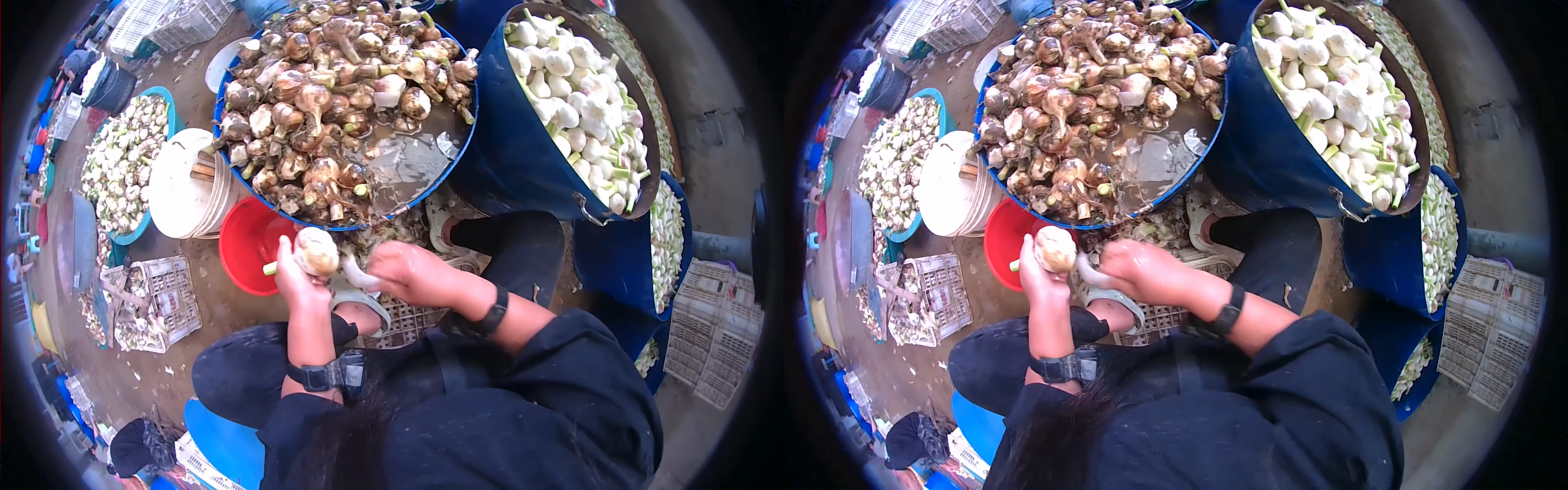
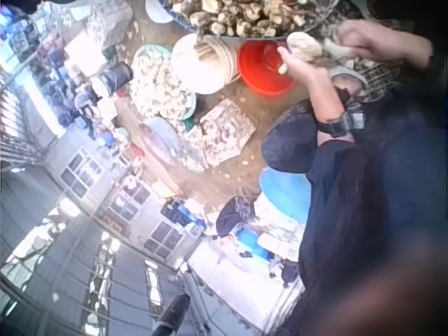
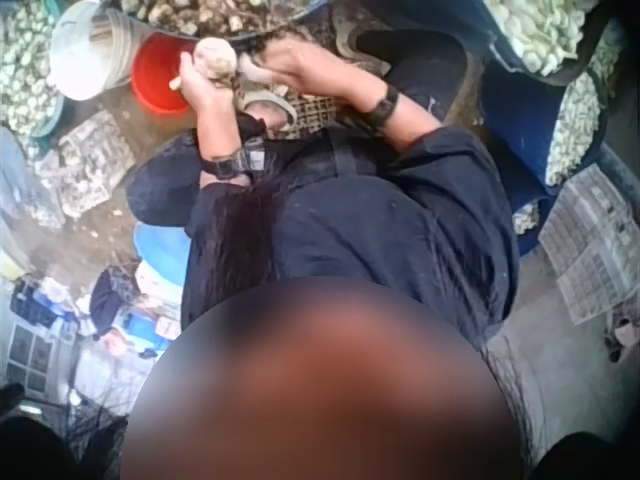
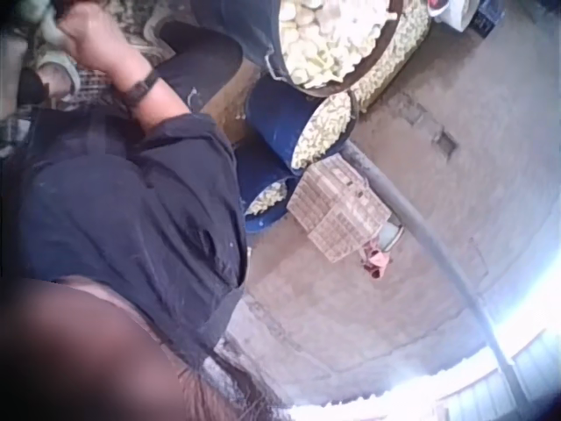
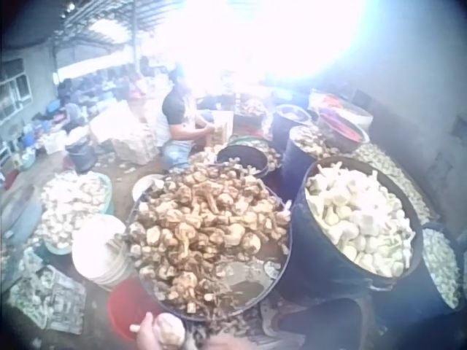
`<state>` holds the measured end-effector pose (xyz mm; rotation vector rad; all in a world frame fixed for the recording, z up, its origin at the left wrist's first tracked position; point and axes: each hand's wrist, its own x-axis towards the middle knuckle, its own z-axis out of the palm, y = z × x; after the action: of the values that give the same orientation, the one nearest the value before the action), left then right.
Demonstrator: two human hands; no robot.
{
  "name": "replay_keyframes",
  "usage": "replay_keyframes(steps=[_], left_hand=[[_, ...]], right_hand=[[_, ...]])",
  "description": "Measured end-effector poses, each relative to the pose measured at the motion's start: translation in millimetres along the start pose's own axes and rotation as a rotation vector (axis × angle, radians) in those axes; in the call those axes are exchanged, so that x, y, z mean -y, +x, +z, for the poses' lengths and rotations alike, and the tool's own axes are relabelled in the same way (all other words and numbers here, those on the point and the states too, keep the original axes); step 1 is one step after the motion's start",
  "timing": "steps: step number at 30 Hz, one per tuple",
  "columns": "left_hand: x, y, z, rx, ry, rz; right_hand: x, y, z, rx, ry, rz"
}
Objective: The person peels garlic by hand, removing the outer skins and stems before placing the cleaned bulbs into a blue barrel. They retrieve unpeeled garlic one at a time from a large blue basin and discard the loose skins onto the floor.
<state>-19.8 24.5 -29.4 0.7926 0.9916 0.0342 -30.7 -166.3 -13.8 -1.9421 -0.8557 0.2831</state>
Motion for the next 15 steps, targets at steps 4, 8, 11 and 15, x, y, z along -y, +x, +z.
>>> replay_keyframes(steps=[4,8,11,15], left_hand=[[2.7,-3.0,2.9,-0.097,0.06,0.177],[7.9,-23.9,5.8,-0.015,0.637,0.815],[4.7,-30.1,8.8,-0.001,0.934,1.276],[6.4,-28.1,8.1,0.102,0.971,1.564]], right_hand=[[-21.0,-28.7,7.8,-0.06,-0.391,0.224],[14.0,21.3,4.0,-0.245,0.067,0.452],[25.4,38.3,7.1,-0.255,0.109,0.445],[11.3,38.0,12.5,-0.252,0.03,0.446]])
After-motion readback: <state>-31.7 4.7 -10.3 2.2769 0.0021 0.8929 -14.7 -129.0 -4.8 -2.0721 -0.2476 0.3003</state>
